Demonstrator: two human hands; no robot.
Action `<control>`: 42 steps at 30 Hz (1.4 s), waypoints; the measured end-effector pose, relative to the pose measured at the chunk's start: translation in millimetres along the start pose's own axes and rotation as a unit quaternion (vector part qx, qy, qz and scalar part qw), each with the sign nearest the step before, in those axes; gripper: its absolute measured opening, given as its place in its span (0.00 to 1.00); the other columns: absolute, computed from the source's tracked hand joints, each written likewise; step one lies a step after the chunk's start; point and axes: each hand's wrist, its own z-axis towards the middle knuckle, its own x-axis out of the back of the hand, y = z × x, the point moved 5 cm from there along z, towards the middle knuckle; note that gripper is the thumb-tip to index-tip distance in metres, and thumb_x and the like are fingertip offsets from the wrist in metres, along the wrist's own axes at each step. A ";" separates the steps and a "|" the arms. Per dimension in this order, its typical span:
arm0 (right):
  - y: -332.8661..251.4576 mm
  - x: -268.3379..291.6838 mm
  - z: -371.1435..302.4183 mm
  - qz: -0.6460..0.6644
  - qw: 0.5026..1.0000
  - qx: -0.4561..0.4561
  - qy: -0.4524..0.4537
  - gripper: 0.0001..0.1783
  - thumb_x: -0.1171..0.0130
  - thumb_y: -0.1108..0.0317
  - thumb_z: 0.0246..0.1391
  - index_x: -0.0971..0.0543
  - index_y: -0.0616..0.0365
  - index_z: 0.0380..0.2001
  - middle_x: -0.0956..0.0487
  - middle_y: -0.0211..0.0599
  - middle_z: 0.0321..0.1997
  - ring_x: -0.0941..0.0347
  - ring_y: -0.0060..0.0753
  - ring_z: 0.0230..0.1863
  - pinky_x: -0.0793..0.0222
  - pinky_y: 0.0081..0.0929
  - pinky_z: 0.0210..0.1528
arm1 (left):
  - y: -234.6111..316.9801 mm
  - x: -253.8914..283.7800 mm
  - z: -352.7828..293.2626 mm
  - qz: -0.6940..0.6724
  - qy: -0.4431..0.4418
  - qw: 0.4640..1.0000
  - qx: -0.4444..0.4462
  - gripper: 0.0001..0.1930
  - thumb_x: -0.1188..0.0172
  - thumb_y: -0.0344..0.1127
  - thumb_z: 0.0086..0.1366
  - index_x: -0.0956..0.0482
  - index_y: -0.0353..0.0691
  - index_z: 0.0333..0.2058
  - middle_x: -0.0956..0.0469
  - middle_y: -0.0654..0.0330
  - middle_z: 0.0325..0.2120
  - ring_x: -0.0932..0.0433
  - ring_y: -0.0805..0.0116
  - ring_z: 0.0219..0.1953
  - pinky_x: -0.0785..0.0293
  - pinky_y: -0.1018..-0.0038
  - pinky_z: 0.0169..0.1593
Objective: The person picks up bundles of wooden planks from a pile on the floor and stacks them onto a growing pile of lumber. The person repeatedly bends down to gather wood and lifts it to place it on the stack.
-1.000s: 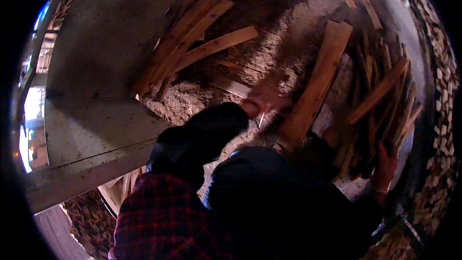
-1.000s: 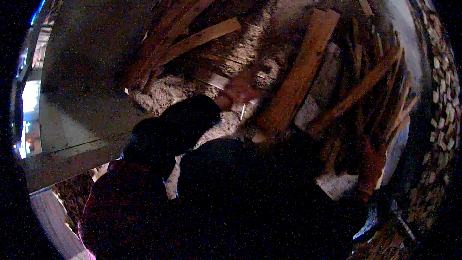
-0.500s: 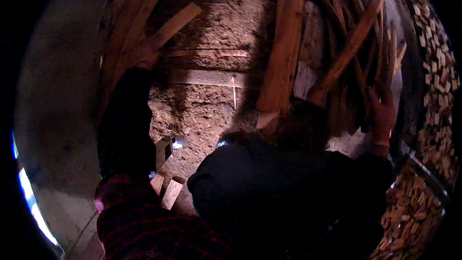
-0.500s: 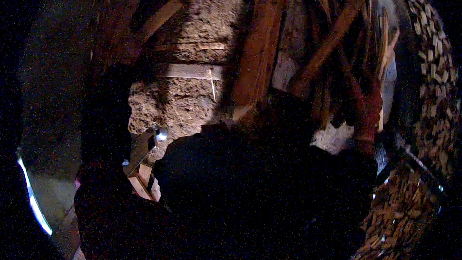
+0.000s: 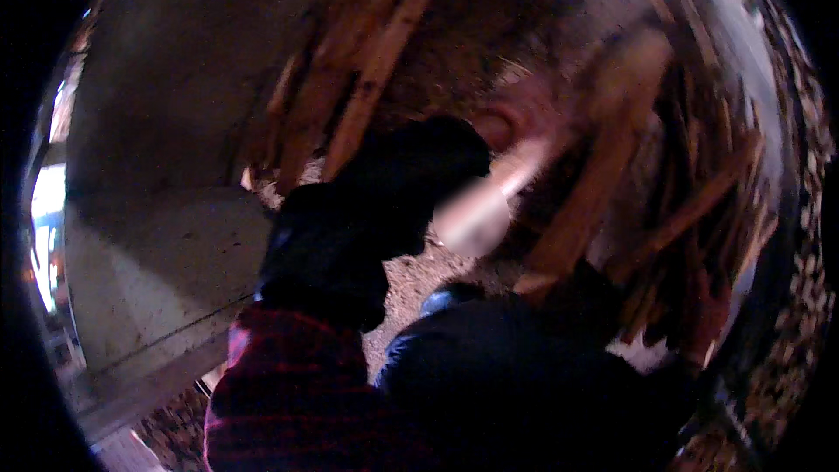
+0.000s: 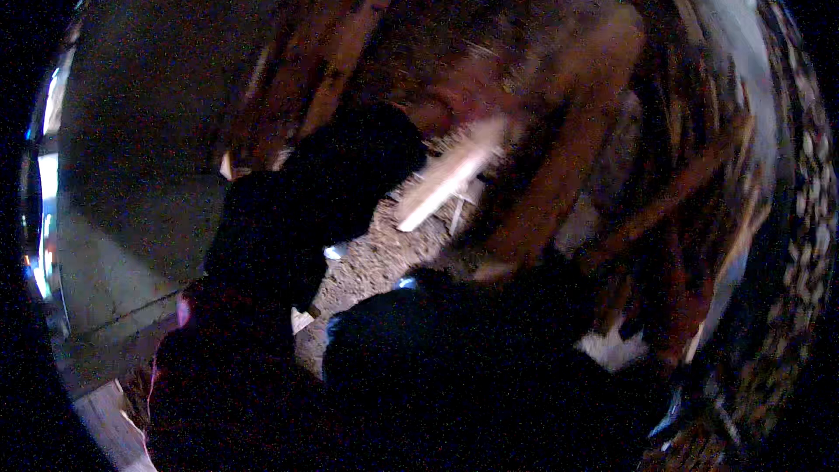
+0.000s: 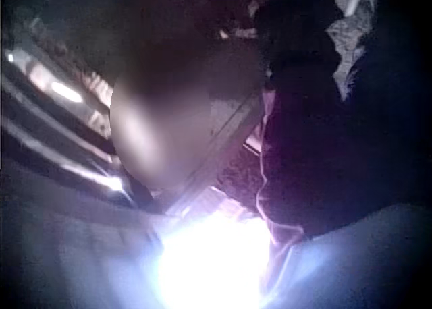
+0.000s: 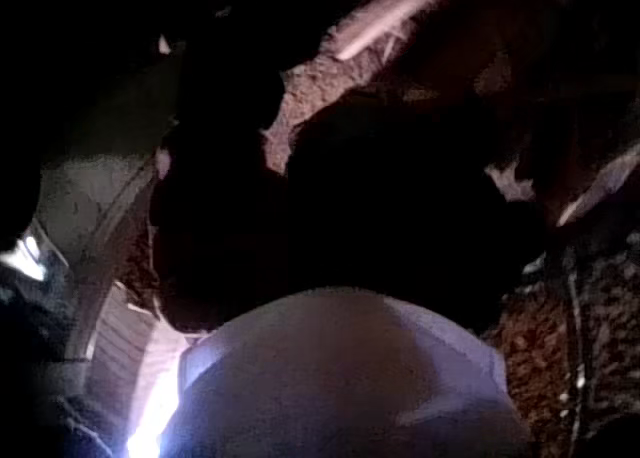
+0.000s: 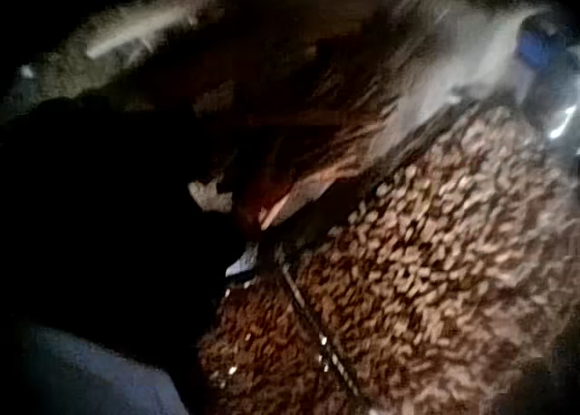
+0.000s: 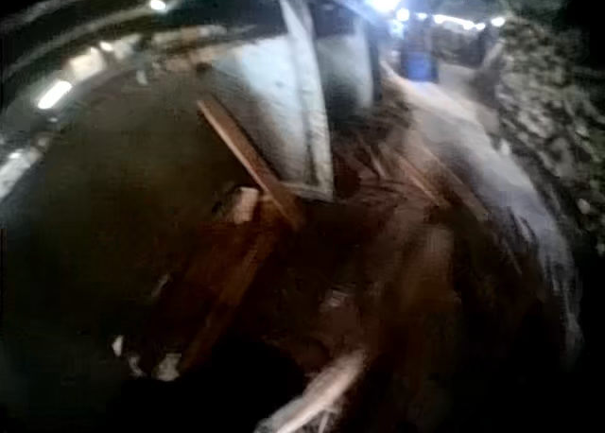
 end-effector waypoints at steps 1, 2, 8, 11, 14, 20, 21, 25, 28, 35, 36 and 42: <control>5.1 5.8 -4.8 -0.004 1.000 -0.022 0.002 0.29 0.43 0.59 0.62 0.30 0.66 0.60 0.29 0.48 0.63 0.33 0.40 0.61 0.41 0.32 0.65 | 2.6 4.4 0.2 0.020 0.031 0.999 -0.028 0.36 0.39 0.57 0.58 0.32 0.44 0.61 0.26 0.46 0.55 0.29 0.46 0.58 0.36 0.50 0.62; 17.9 10.2 -5.7 0.008 0.999 -0.042 0.000 0.29 0.43 0.59 0.62 0.31 0.67 0.61 0.29 0.47 0.63 0.33 0.40 0.62 0.42 0.32 0.65 | -9.2 7.5 -4.2 0.058 0.072 0.994 -0.054 0.36 0.39 0.57 0.58 0.32 0.45 0.62 0.27 0.46 0.55 0.30 0.47 0.58 0.37 0.50 0.63; 23.9 8.8 -4.2 0.167 0.984 -0.067 0.015 0.29 0.43 0.60 0.62 0.31 0.67 0.61 0.30 0.46 0.64 0.34 0.41 0.63 0.43 0.32 0.67 | -216.8 83.5 -63.1 0.163 0.136 0.965 0.154 0.48 0.31 0.59 0.50 0.39 0.40 0.64 0.31 0.44 0.58 0.29 0.53 0.58 0.33 0.62 0.60; 71.9 10.5 4.7 0.085 0.990 -0.095 0.065 0.30 0.42 0.61 0.61 0.32 0.67 0.61 0.30 0.46 0.64 0.34 0.40 0.63 0.42 0.31 0.66 | -234.1 152.8 -110.1 0.260 0.163 0.945 0.114 0.47 0.28 0.60 0.45 0.33 0.39 0.60 0.25 0.47 0.53 0.24 0.56 0.53 0.28 0.63 0.55; 72.0 0.7 11.8 0.085 0.992 -0.086 0.042 0.29 0.42 0.62 0.60 0.32 0.66 0.61 0.30 0.46 0.64 0.34 0.39 0.62 0.41 0.31 0.65 | -335.1 162.5 -176.3 0.258 0.178 0.908 0.278 0.44 0.27 0.59 0.41 0.27 0.41 0.55 0.20 0.47 0.45 0.19 0.56 0.44 0.23 0.64 0.48; 73.9 -5.1 10.4 0.106 0.991 -0.054 0.069 0.27 0.36 0.61 0.56 0.26 0.61 0.57 0.25 0.44 0.59 0.30 0.43 0.58 0.36 0.35 0.63 | -376.8 121.6 -187.8 0.318 0.057 0.897 0.303 0.32 0.41 0.56 0.58 0.27 0.42 0.57 0.24 0.50 0.51 0.24 0.55 0.51 0.27 0.62 0.55; 75.3 -17.5 15.2 0.130 0.988 -0.055 0.055 0.27 0.35 0.61 0.56 0.26 0.61 0.56 0.25 0.44 0.59 0.30 0.43 0.58 0.35 0.35 0.62 | -399.6 124.0 -207.5 0.368 0.024 0.890 0.267 0.29 0.48 0.55 0.67 0.29 0.42 0.59 0.27 0.52 0.56 0.27 0.54 0.56 0.30 0.61 0.59; 28.3 2.0 -8.0 0.186 0.976 -0.099 0.046 0.31 0.36 0.61 0.56 0.29 0.67 0.59 0.29 0.46 0.63 0.33 0.40 0.61 0.37 0.32 0.63 | -331.8 60.8 -146.0 0.169 0.194 0.909 0.327 0.39 0.31 0.53 0.48 0.28 0.42 0.57 0.26 0.49 0.55 0.24 0.52 0.53 0.25 0.61 0.54; -23.5 -3.0 -27.3 0.221 0.966 -0.111 0.077 0.31 0.36 0.60 0.56 0.29 0.67 0.59 0.28 0.47 0.62 0.32 0.39 0.61 0.37 0.31 0.62 | -284.9 87.1 -133.0 0.390 0.157 0.876 0.236 0.33 0.38 0.54 0.58 0.27 0.39 0.56 0.26 0.47 0.54 0.24 0.51 0.52 0.25 0.61 0.53; 35.9 10.5 1.3 0.174 0.982 -0.067 0.026 0.29 0.36 0.57 0.56 0.25 0.63 0.57 0.25 0.45 0.60 0.30 0.41 0.60 0.38 0.32 0.64 | -185.9 117.0 -112.2 0.169 0.217 0.928 0.252 0.31 0.39 0.52 0.57 0.26 0.41 0.55 0.23 0.47 0.46 0.22 0.48 0.47 0.25 0.58 0.50; 35.4 11.2 1.8 0.143 0.987 -0.072 0.025 0.29 0.37 0.57 0.56 0.25 0.62 0.57 0.25 0.45 0.60 0.30 0.40 0.61 0.38 0.32 0.64 | -175.0 112.9 -108.1 0.115 0.208 0.934 0.267 0.32 0.38 0.53 0.57 0.27 0.41 0.56 0.24 0.47 0.48 0.24 0.48 0.49 0.26 0.58 0.52; 28.9 16.5 0.6 -0.016 0.999 0.044 0.008 0.31 0.39 0.55 0.57 0.27 0.65 0.58 0.26 0.48 0.61 0.31 0.42 0.62 0.38 0.33 0.64 | -60.5 11.7 -89.8 -0.052 0.018 0.964 0.261 0.38 0.38 0.59 0.54 0.31 0.41 0.59 0.32 0.46 0.57 0.33 0.46 0.59 0.38 0.54 0.62</control>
